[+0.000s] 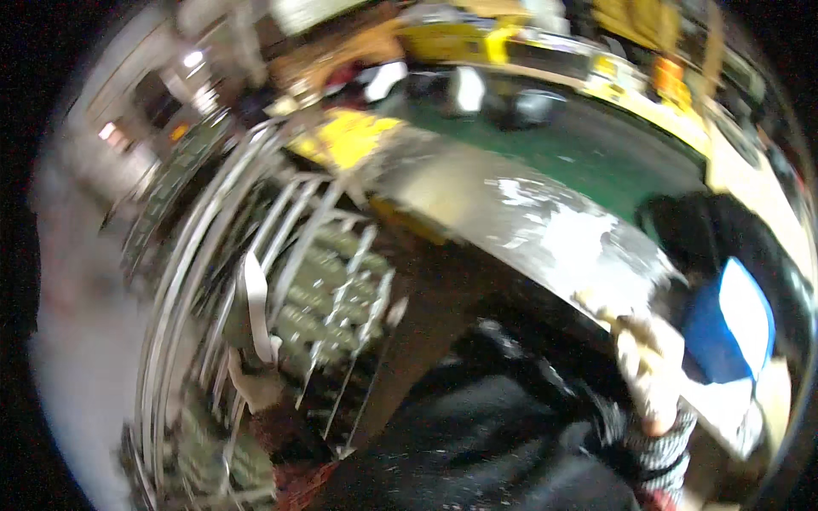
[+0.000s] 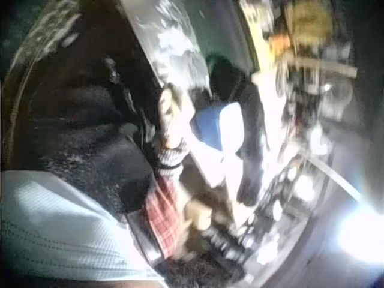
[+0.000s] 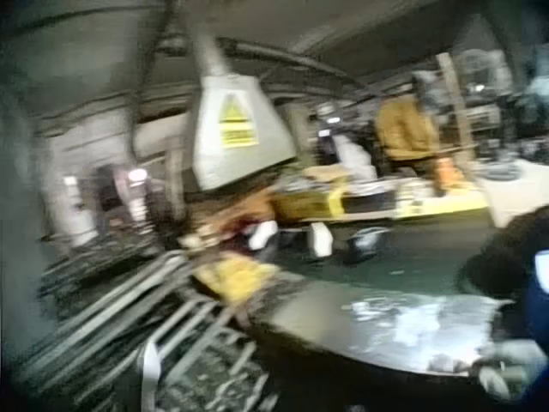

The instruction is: The recorder uses a brush to apply white adhesive to shoe soles and interior lining parts on an industrial workbench.

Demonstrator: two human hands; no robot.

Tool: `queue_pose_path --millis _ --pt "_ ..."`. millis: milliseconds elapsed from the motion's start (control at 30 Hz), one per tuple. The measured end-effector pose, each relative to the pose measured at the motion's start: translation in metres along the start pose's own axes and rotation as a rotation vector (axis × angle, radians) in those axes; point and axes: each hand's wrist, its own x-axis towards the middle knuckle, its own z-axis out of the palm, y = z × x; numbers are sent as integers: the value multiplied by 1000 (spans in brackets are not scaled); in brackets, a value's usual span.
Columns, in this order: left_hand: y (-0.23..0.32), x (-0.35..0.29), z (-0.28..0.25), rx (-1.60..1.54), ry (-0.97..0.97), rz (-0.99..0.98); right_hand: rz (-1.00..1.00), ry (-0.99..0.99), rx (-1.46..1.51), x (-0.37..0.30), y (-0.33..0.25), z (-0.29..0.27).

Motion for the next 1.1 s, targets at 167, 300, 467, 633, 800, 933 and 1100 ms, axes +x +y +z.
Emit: queue_pose_path --millis 167,300,467,633,800,933,1100 --pt "-88 -43 163 -534 -207 -729 -130 861 -447 -22 45 -120" --pt "-147 -79 241 -460 -689 -1043 -23 923 -562 -63 67 -188" --pt "-208 -127 278 -502 -854 -1358 276 753 -489 -65 72 -181" --pt "-204 -138 230 -135 -771 -1431 223 871 -186 -74 54 -182" --pt "-208 -138 213 163 -685 -1677 238 659 -105 -61 9 -138" --pt "-246 -121 182 -205 -701 -1841 -365 141 -114 18 -1 -40" --pt "-253 -116 171 -259 -709 -1881 191 285 477 91 71 36"
